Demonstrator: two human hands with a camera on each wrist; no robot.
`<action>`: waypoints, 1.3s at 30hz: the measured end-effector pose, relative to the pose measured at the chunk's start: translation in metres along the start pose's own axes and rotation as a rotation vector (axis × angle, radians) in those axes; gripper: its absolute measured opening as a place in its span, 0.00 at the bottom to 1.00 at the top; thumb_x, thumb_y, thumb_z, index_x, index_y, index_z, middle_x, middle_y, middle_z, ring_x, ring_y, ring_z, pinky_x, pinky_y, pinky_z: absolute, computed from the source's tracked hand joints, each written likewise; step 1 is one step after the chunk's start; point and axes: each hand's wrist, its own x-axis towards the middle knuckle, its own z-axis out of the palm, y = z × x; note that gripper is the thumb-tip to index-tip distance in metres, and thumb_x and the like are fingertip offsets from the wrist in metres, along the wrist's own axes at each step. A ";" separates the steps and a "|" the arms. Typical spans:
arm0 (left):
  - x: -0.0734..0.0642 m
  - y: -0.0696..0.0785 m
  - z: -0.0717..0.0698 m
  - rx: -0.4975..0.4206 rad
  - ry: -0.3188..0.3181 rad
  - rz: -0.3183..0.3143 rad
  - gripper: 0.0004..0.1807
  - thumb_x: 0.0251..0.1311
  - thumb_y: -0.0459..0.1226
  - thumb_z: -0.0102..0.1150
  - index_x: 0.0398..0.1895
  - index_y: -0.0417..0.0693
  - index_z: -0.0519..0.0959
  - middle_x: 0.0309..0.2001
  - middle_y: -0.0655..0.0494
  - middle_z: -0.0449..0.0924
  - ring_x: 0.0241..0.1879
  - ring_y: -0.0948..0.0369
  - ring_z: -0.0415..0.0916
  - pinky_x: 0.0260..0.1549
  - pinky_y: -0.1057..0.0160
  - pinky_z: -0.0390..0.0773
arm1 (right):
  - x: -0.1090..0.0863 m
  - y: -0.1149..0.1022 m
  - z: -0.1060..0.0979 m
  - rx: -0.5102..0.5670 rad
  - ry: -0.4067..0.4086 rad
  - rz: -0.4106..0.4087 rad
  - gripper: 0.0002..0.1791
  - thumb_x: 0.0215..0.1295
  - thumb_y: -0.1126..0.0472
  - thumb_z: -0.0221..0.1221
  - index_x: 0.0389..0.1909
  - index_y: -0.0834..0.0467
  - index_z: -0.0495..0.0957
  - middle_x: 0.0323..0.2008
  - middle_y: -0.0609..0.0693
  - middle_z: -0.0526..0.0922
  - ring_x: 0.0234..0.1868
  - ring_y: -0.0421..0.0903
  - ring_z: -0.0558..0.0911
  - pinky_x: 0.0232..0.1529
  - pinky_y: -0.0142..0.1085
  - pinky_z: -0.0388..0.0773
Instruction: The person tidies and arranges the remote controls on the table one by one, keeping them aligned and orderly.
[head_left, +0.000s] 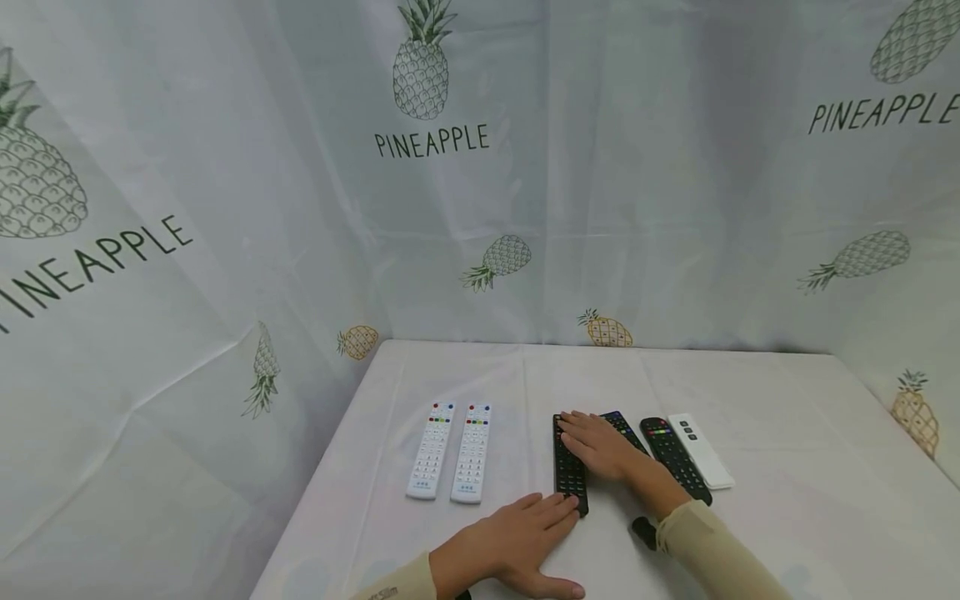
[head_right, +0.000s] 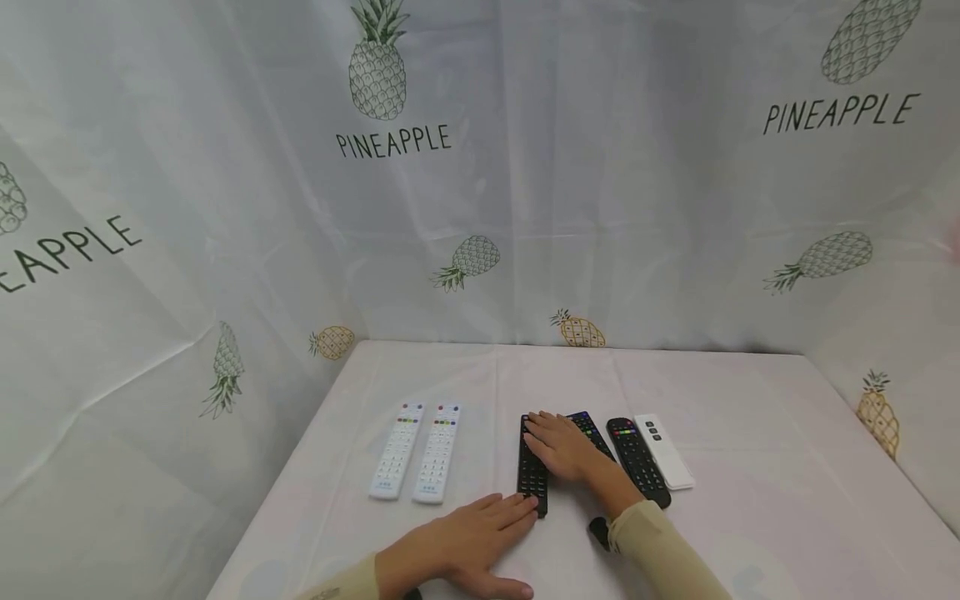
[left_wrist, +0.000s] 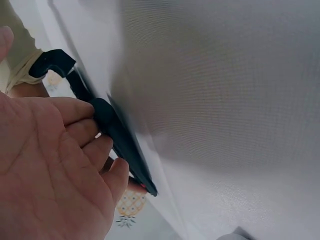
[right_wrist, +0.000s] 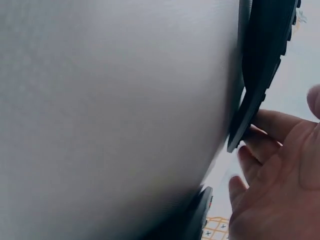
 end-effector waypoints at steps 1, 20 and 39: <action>0.000 0.000 -0.001 0.001 0.008 0.000 0.47 0.64 0.73 0.26 0.80 0.60 0.44 0.80 0.66 0.37 0.79 0.67 0.38 0.75 0.61 0.51 | -0.001 -0.001 -0.001 0.005 0.001 -0.002 0.31 0.80 0.46 0.37 0.70 0.64 0.67 0.72 0.61 0.65 0.75 0.64 0.59 0.73 0.61 0.50; 0.011 -0.002 0.000 -0.033 0.025 0.035 0.48 0.65 0.72 0.30 0.80 0.57 0.42 0.80 0.64 0.37 0.79 0.65 0.36 0.75 0.62 0.51 | 0.002 -0.006 0.006 0.040 -0.017 -0.034 0.31 0.80 0.49 0.37 0.71 0.66 0.64 0.74 0.63 0.61 0.75 0.65 0.58 0.72 0.63 0.50; -0.006 -0.004 0.000 -0.059 0.033 -0.011 0.48 0.65 0.73 0.29 0.80 0.56 0.45 0.80 0.63 0.40 0.79 0.64 0.38 0.75 0.58 0.53 | 0.014 -0.020 0.015 0.094 0.012 -0.028 0.30 0.79 0.49 0.41 0.70 0.66 0.64 0.73 0.63 0.63 0.75 0.64 0.58 0.72 0.63 0.51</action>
